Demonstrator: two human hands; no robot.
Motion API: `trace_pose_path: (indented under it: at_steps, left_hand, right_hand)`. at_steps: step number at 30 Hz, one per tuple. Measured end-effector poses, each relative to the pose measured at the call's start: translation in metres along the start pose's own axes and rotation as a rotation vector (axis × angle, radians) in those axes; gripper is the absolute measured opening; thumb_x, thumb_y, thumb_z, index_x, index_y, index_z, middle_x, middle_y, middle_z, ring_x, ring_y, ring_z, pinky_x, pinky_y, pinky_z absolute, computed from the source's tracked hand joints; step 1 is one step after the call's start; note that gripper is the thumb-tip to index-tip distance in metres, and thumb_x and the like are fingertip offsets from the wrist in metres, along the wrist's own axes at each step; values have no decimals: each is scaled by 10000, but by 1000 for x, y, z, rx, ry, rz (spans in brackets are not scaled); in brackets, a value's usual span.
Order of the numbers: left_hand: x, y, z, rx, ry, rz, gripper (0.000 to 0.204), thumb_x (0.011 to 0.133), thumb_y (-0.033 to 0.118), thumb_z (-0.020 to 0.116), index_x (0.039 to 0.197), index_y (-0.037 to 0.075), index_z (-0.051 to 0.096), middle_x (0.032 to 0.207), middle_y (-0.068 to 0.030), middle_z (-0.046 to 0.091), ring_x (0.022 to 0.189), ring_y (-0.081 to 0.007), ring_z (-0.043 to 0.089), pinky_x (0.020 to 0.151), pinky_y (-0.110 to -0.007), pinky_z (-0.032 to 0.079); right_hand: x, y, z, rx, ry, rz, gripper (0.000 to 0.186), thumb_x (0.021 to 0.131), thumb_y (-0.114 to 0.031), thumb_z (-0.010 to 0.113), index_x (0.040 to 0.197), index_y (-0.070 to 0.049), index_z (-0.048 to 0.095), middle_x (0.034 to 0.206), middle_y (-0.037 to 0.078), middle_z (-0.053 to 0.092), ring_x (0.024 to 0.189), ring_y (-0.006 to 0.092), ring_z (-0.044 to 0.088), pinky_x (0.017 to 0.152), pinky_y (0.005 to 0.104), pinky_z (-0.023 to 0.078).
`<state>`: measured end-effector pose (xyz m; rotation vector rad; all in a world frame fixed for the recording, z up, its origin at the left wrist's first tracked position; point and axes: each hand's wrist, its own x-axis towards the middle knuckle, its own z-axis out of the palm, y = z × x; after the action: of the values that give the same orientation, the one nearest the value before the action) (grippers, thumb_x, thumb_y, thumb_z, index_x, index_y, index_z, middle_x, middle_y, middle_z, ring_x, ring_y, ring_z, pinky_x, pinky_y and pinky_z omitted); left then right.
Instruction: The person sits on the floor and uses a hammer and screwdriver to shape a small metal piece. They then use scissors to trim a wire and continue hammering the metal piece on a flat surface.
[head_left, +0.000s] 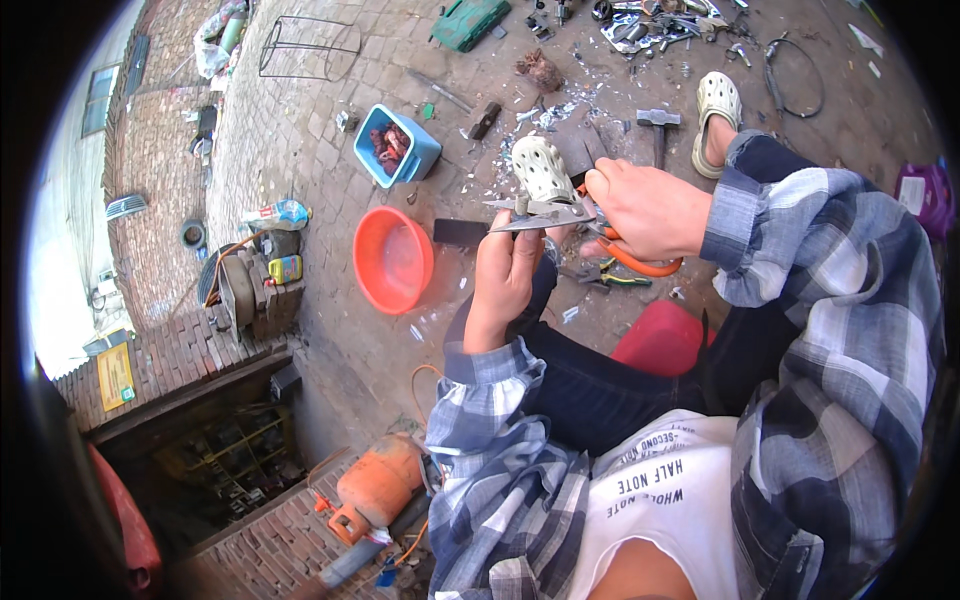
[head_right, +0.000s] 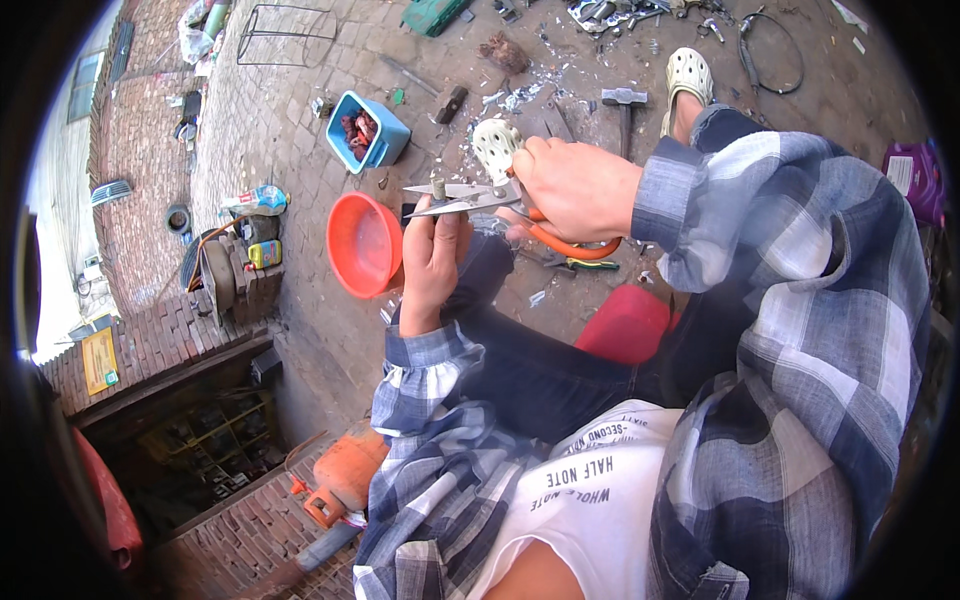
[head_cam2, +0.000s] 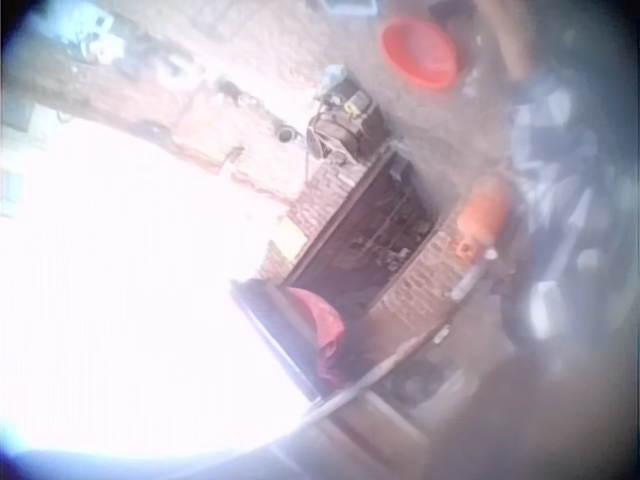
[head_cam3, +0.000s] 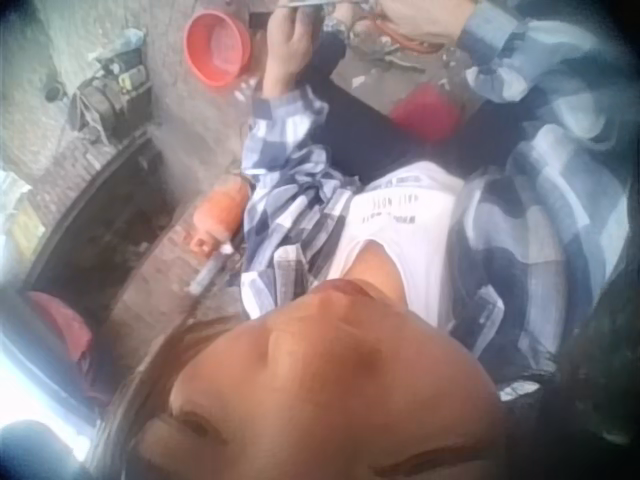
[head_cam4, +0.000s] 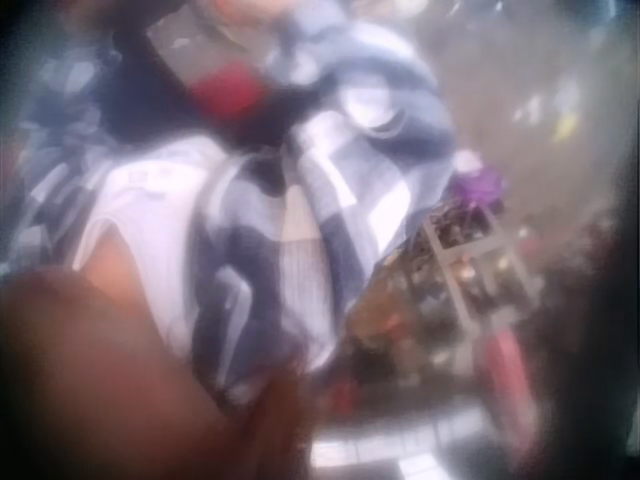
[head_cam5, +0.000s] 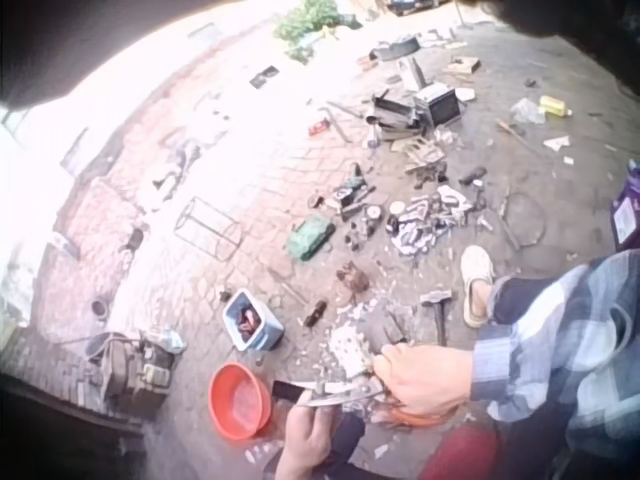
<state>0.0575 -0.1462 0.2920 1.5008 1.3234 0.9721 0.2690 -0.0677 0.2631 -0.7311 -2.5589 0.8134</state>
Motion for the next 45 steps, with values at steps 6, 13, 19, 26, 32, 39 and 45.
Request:
trace_pose_path:
  at_steps: [6, 13, 19, 26, 32, 39, 45]
  left_hand:
    - [2, -9, 3, 15, 16, 7, 166, 1023, 169, 444, 938, 27, 464, 636, 58, 390, 523, -22, 316, 455, -204, 240]
    - [3, -12, -5, -1, 85, 16, 203, 1024, 228, 447, 934, 46, 453, 632, 52, 381, 510, -27, 304, 449, -203, 236]
    - [13, 5, -3, -340, 52, -21, 240, 1021, 281, 443, 943, 54, 442, 622, 60, 296, 501, -37, 256, 444, -208, 202]
    - [9, 2, -7, -285, 100, 7, 230, 1010, 255, 476, 1037, 26, 488, 642, 53, 353, 507, -29, 275, 450, -203, 207]
    - [11, 2, -9, -190, 160, 53, 219, 1009, 228, 479, 1069, 20, 510, 665, 53, 384, 520, -25, 287, 458, -198, 223]
    - [12, 3, -10, -306, 237, 15, 278, 1032, 236, 382, 1132, 6, 501, 728, 34, 356, 563, -46, 291, 477, -201, 256]
    - [10, 1, -12, -330, 234, 14, 238, 1035, 233, 364, 1117, 33, 466, 763, 20, 383, 573, -48, 300, 482, -197, 267]
  right_hand:
    - [-6, -4, -1, 1, 7, 66, 537, 884, -449, 616, 885, 79, 518, 837, 248, 576, 757, 406, 608, 696, 440, 514]
    - [5, -5, -5, 276, -175, 99, 574, 904, -516, 571, 794, 46, 525, 707, 213, 583, 657, 362, 605, 623, 434, 478]
    - [11, -13, -27, 447, -150, 167, 637, 896, -581, 553, 776, 45, 535, 691, 200, 545, 643, 316, 554, 632, 421, 444]
    - [7, -6, -28, 154, 85, 73, 663, 746, -536, 736, 972, 35, 486, 926, 191, 518, 824, 387, 560, 701, 432, 464]
    - [7, -3, -31, 144, 112, 127, 698, 720, -507, 764, 1015, 41, 448, 956, 195, 478, 840, 392, 541, 704, 441, 457]
    - [6, -8, -34, 125, 65, 61, 699, 718, -492, 770, 1013, 50, 442, 959, 203, 470, 830, 402, 542, 694, 429, 461]
    - [9, -10, -35, 79, 92, 46, 701, 702, -465, 785, 1035, 54, 452, 956, 187, 477, 835, 382, 551, 694, 422, 474]
